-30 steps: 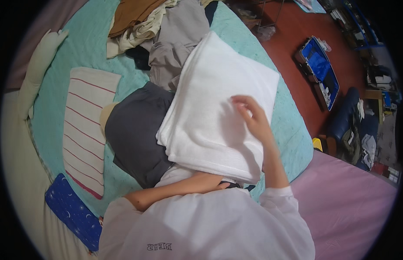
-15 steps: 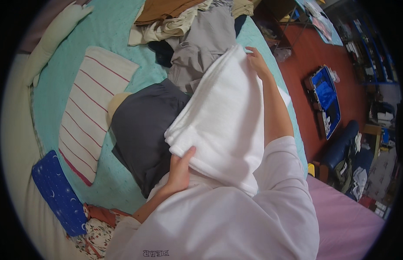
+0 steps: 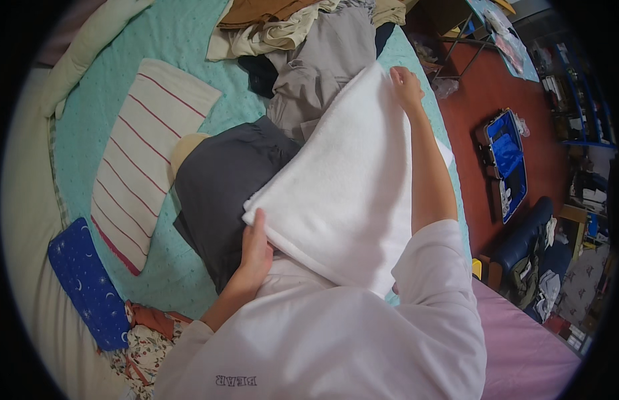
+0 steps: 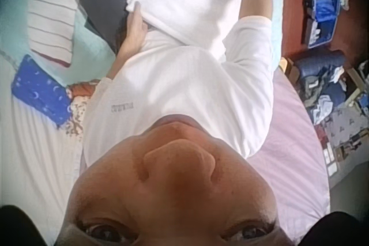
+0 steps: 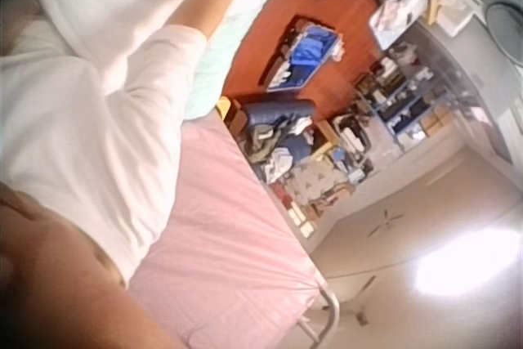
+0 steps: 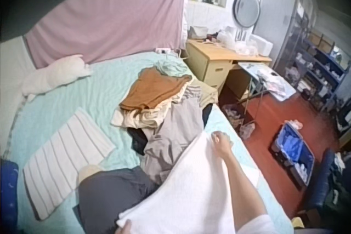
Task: The person folds a white towel and a striped shirt by hand on a bed, placing them one on top of the other.
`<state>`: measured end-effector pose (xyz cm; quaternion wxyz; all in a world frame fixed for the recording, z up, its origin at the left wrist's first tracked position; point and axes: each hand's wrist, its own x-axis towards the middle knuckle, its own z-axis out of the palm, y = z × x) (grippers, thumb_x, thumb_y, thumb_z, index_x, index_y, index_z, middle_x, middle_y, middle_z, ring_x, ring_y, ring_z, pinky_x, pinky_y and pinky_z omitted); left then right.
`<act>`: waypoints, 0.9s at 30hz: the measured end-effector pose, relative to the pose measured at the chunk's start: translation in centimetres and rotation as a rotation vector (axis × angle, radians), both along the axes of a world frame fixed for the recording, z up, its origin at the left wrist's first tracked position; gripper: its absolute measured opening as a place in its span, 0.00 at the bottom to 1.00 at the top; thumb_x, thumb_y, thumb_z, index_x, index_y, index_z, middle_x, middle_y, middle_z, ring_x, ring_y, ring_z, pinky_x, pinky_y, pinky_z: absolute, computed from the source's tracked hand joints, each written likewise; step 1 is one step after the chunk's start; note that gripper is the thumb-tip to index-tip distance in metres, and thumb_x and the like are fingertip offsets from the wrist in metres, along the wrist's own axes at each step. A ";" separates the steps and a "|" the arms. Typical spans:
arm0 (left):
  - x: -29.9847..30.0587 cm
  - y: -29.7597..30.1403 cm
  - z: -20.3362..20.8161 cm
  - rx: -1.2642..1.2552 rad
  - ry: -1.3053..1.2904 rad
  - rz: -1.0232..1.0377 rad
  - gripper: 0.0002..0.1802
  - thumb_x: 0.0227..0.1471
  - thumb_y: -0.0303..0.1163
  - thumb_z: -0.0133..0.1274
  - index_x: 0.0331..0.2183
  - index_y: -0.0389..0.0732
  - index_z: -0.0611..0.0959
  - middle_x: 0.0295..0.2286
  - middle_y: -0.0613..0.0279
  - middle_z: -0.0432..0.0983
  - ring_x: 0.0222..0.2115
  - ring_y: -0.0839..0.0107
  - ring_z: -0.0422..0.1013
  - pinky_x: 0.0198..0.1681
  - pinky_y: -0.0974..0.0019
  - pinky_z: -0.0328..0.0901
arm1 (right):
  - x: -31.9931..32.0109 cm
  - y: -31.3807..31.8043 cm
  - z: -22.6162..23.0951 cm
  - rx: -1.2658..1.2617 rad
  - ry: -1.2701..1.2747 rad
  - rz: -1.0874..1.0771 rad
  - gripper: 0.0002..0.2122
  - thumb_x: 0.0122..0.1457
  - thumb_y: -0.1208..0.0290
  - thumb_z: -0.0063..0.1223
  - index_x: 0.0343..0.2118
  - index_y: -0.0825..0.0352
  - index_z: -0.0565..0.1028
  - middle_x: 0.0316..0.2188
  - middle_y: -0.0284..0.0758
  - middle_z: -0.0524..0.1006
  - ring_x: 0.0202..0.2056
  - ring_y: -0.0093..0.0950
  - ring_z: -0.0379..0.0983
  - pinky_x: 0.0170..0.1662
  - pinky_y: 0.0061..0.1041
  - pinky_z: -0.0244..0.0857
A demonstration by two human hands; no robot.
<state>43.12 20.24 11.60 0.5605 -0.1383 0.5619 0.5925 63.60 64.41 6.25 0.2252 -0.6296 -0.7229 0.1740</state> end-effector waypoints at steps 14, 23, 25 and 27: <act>1.0 1.5 2.4 0.016 -0.686 -0.243 0.32 0.57 0.33 0.53 0.59 0.33 0.61 0.58 0.54 0.59 0.59 0.61 0.55 0.65 0.58 0.47 | 24.0 -24.6 -3.6 -0.639 0.990 -0.655 0.26 0.66 0.51 0.41 0.53 0.74 0.66 0.50 0.44 0.72 0.49 0.35 0.69 0.52 0.34 0.63; 2.7 1.7 5.0 0.130 -0.470 -0.619 0.31 0.53 0.25 0.55 0.55 0.28 0.64 0.52 0.50 0.66 0.53 0.61 0.65 0.60 0.62 0.58 | 20.3 -17.5 2.4 -0.652 1.281 -0.558 0.30 0.51 0.56 0.59 0.55 0.69 0.70 0.51 0.40 0.74 0.51 0.35 0.70 0.57 0.32 0.63; 2.0 2.0 6.4 0.159 -0.346 -0.538 0.32 0.52 0.26 0.56 0.55 0.29 0.64 0.51 0.51 0.66 0.53 0.61 0.65 0.59 0.62 0.59 | 19.2 -17.1 6.0 -0.675 1.445 -0.550 0.27 0.53 0.57 0.54 0.52 0.71 0.71 0.49 0.41 0.75 0.50 0.37 0.70 0.55 0.32 0.64; 0.7 2.9 8.0 0.196 -0.213 -0.438 0.32 0.47 0.27 0.60 0.54 0.34 0.68 0.48 0.55 0.70 0.50 0.64 0.67 0.56 0.61 0.61 | 18.9 -16.2 10.2 -0.599 1.373 -0.588 0.25 0.54 0.56 0.52 0.51 0.68 0.72 0.49 0.41 0.74 0.49 0.37 0.70 0.54 0.34 0.64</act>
